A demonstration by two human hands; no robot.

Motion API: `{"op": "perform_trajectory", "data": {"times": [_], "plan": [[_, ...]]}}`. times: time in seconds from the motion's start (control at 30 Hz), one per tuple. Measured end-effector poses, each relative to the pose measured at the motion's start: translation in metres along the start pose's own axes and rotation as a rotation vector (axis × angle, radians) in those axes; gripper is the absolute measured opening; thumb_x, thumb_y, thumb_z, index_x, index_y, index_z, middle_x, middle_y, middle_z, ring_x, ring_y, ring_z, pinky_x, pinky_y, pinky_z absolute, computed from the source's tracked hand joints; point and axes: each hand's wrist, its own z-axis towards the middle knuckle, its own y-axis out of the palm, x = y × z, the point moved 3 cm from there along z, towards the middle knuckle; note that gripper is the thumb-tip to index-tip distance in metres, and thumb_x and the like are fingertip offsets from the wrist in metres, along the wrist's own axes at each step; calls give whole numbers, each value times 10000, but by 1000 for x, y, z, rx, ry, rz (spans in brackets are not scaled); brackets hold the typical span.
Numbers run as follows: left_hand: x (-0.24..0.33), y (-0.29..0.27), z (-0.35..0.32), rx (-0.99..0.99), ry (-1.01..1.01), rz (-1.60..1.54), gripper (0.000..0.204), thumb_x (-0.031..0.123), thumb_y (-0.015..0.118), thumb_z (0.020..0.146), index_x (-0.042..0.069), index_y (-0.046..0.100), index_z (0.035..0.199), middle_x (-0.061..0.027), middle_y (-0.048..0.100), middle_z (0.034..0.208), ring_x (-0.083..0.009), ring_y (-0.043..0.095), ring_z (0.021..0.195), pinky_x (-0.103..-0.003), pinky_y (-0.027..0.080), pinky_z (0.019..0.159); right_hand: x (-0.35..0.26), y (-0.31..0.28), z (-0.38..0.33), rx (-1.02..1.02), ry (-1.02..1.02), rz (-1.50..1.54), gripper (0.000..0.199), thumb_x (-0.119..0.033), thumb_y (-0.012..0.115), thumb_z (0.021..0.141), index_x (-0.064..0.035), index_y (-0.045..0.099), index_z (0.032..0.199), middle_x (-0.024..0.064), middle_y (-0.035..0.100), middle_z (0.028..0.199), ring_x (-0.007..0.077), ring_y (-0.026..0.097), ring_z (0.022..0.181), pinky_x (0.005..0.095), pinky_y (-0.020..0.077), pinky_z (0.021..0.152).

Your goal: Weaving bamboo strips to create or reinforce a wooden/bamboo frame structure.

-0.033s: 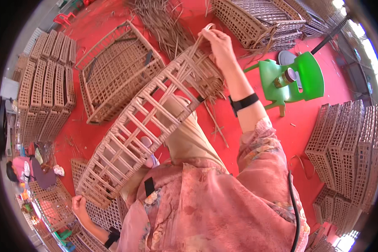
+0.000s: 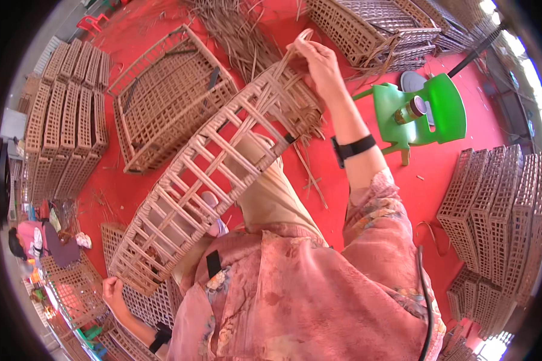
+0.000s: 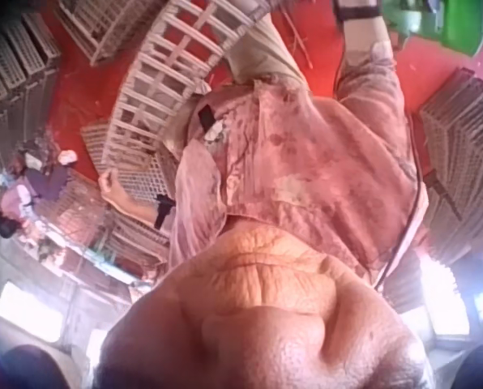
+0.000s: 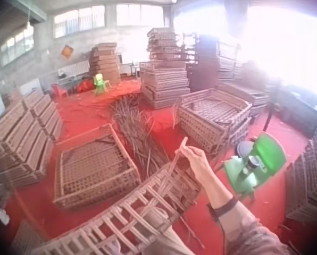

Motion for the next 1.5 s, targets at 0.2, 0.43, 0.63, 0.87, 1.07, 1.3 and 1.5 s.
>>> {"op": "perform_trajectory", "data": {"times": [0.2, 0.43, 0.63, 0.87, 1.07, 1.3, 1.5], "plan": [[-8, 1, -7, 79, 50, 55, 99, 23, 676, 865, -6, 625, 945, -19, 576, 958, -115, 533, 878, -241, 434, 832, -7, -41, -45, -62, -380, -757, 243, -163, 723, 878, -51, 722, 1094, 68, 746, 949, 113, 678, 818, 262, 525, 745], [-27, 5, -12, 102, 54, 1, 96, 22, 675, 891, -8, 644, 977, -23, 583, 977, -111, 546, 881, -243, 446, 845, -21, -45, -97, -14, -209, -1059, 205, -136, 709, 881, -45, 708, 1064, 97, 719, 970, 209, 683, 864, 320, 528, 780], [-46, 22, 3, 135, 55, 69, 134, 45, 660, 930, -6, 675, 1054, -30, 622, 1020, -116, 579, 936, -253, 465, 861, -65, 50, -148, -472, -626, -896, 143, -108, 760, 802, -39, 713, 917, 106, 694, 966, 281, 669, 897, 354, 535, 800], [-59, 33, 15, 280, 36, 87, 190, 101, 638, 967, 14, 663, 1134, -23, 652, 1072, -100, 590, 967, -251, 464, 890, -30, 115, -206, -714, -695, -1043, 144, -72, 756, 758, -67, 670, 873, 49, 584, 879, 252, 614, 790, 378, 526, 706], [-65, 40, 15, 285, 36, -83, 183, 114, 609, 984, 26, 643, 1141, -13, 620, 1071, -104, 567, 1007, -256, 456, 910, -28, 104, -213, -707, -520, -1230, 155, -128, 758, 773, -73, 646, 865, 57, 553, 849, 252, 602, 766, 397, 502, 660], [-69, 45, 12, 313, 39, -133, 205, 152, 612, 996, 35, 642, 1162, -16, 628, 1103, -111, 576, 1025, -269, 455, 930, -10, 112, -216, -470, -614, -1176, 142, -187, 755, 838, -94, 651, 860, 74, 569, 799, 276, 606, 732, 386, 493, 638], [-62, 48, 12, 333, 93, -66, 251, 165, 628, 990, 37, 643, 1206, -48, 636, 1194, -132, 606, 1031, -283, 478, 922, -5, 120, -238, -126, -538, -1016, 87, -155, 740, 866, -115, 698, 931, 55, 651, 840, 254, 632, 745, 366, 514, 648]]}}
